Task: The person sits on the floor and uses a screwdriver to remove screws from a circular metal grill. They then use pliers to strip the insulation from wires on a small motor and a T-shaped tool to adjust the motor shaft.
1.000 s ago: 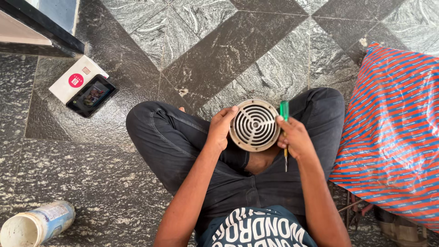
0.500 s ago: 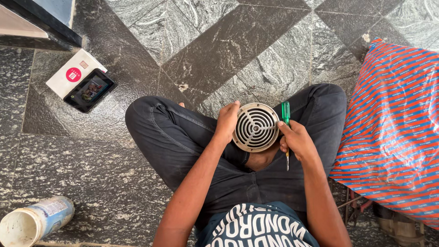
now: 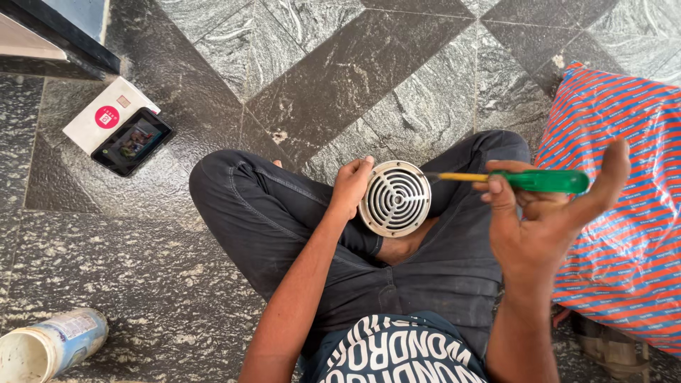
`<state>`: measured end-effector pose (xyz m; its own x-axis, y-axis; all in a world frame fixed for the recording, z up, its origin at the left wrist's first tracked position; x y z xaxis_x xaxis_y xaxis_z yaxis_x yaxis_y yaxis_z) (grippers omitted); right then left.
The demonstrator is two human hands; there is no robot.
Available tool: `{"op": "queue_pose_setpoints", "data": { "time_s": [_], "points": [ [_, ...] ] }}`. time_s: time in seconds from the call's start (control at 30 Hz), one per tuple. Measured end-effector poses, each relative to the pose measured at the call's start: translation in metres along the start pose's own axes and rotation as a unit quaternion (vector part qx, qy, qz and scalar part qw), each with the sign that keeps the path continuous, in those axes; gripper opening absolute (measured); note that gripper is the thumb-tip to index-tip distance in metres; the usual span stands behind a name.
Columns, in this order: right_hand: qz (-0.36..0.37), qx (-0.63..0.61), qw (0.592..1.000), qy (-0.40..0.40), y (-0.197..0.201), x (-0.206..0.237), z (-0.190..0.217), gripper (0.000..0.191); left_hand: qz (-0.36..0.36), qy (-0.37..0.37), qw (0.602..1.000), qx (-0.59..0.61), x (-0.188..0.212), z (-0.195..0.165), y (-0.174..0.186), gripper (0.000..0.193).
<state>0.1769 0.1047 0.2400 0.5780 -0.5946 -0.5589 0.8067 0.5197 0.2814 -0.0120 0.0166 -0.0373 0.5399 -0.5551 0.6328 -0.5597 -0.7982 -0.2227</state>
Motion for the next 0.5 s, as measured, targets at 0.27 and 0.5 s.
{"op": "queue_pose_setpoints", "data": {
  "time_s": [0.27,0.5],
  "points": [
    [0.052,-0.021,0.995,0.087,-0.057,0.021,-0.034,0.053,-0.008,-0.003,0.999,0.031,-0.006,0.004,-0.005,0.037],
    [0.074,-0.033,0.993,0.083,-0.065,0.036,-0.053,0.050,0.027,0.018,0.996,0.082,-0.006,0.008,-0.007,0.038]
  ]
}}
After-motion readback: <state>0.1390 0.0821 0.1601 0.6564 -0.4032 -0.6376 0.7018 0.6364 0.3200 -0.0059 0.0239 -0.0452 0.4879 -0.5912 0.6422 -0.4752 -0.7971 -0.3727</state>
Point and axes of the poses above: each hand's wrist, its own x-axis away from the middle knuckle, its own y-axis out of the back of the hand, z = x × y, the point moved 2 cm from there along -x, towards the middle knuckle, and after that the axes turned 12 degrees about y, right-handed, at the moved point
